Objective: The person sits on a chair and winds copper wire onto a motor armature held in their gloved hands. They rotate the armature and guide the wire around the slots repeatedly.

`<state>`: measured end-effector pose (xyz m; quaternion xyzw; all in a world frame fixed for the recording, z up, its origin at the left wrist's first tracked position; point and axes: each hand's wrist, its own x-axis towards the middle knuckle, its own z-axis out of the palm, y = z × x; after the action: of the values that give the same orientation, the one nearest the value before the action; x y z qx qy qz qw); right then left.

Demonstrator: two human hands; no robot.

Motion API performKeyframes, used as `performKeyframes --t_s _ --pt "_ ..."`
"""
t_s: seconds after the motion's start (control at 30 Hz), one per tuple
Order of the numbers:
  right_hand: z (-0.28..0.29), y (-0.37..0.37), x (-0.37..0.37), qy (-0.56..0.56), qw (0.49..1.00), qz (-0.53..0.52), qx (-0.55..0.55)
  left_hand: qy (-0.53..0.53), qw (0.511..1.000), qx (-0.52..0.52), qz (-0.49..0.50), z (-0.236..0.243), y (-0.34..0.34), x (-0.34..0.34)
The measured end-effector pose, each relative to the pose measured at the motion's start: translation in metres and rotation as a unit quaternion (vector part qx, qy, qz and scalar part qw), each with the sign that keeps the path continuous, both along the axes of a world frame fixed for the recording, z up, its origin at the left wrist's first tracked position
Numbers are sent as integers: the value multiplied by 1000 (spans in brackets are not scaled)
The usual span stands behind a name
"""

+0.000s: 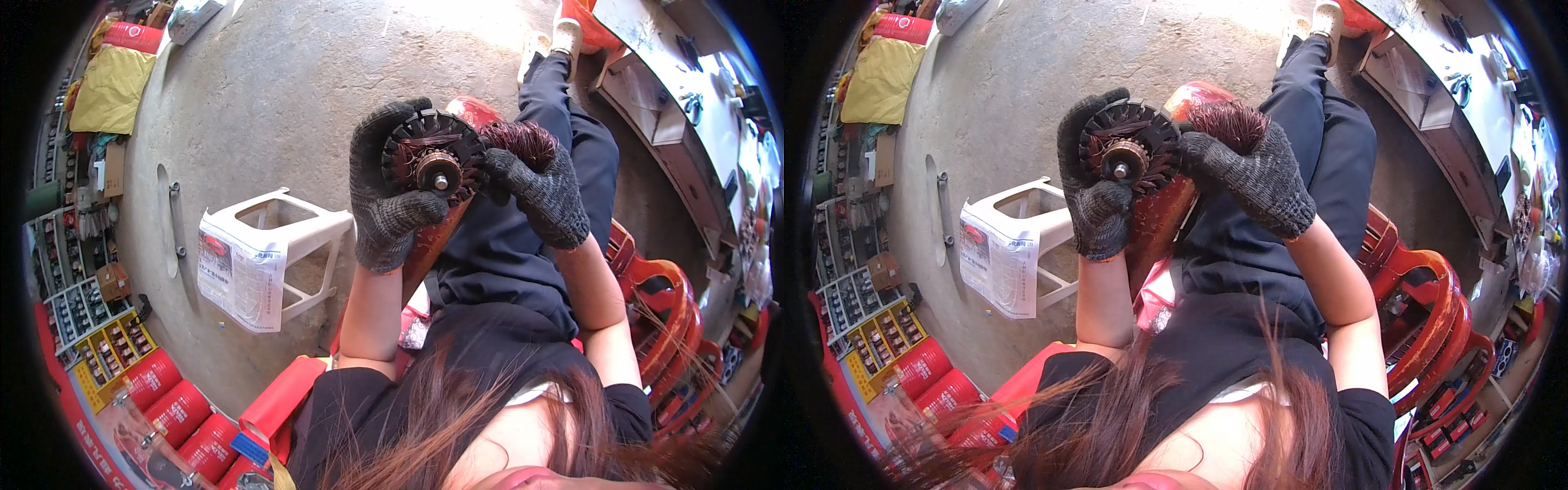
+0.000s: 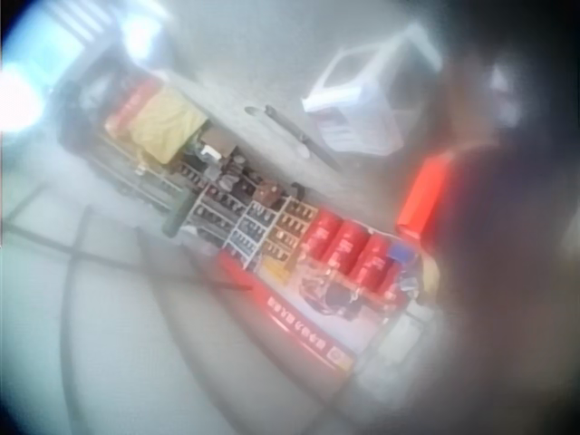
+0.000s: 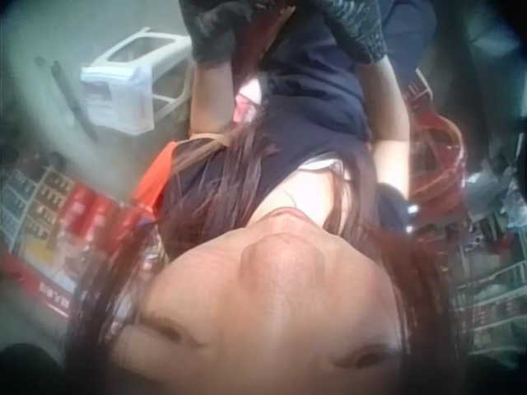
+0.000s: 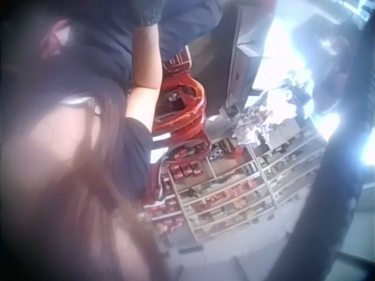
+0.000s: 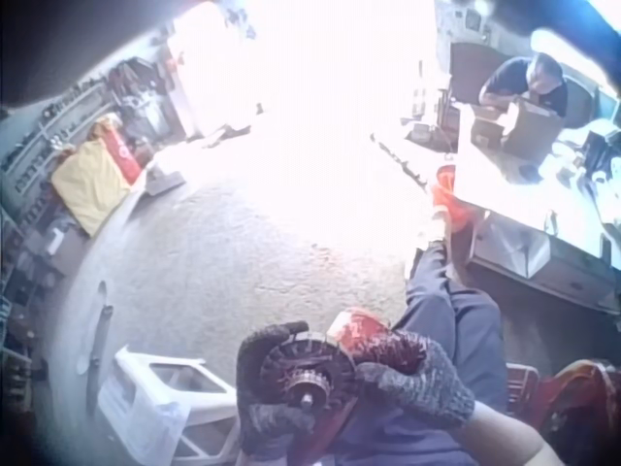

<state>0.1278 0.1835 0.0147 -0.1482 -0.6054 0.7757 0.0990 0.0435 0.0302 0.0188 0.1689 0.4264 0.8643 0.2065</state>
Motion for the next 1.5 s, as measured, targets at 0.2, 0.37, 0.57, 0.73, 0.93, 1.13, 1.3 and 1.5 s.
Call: performKeyframes --t_s 0.2,0.37,0.57,0.73,0.93,1.13,1.3,1.5 --pt "4 -2 1 0 1000 -1 -31 8 1000 -9 -4 -1 -1 -2" --pt "8 -3 1 -12 1000 -11 -20 16 1000 -8 -8 -2 -1 -2" --pt "18 -2 7 -5 1000 -11 -1 69 997 -27 -29 -3 -2 -3" --pt "25 1 13 -20 1000 5 16 102 994 -17 -31 -5 -3 -1" --pt "26 -2 14 -10 999 -3 31 93 995 -12 -39 -4 -3 -1" --pt "27 -6 13 -5 1000 -21 19 51 997 -32 -53 -3 -3 -3" --pt "30 -8 12 -16 1000 -22 -8 53 997 -32 -44 -3 -2 1" --pt "36 -9 17 -26 999 -18 -4 100 994 -13 -40 -9 -4 -1"
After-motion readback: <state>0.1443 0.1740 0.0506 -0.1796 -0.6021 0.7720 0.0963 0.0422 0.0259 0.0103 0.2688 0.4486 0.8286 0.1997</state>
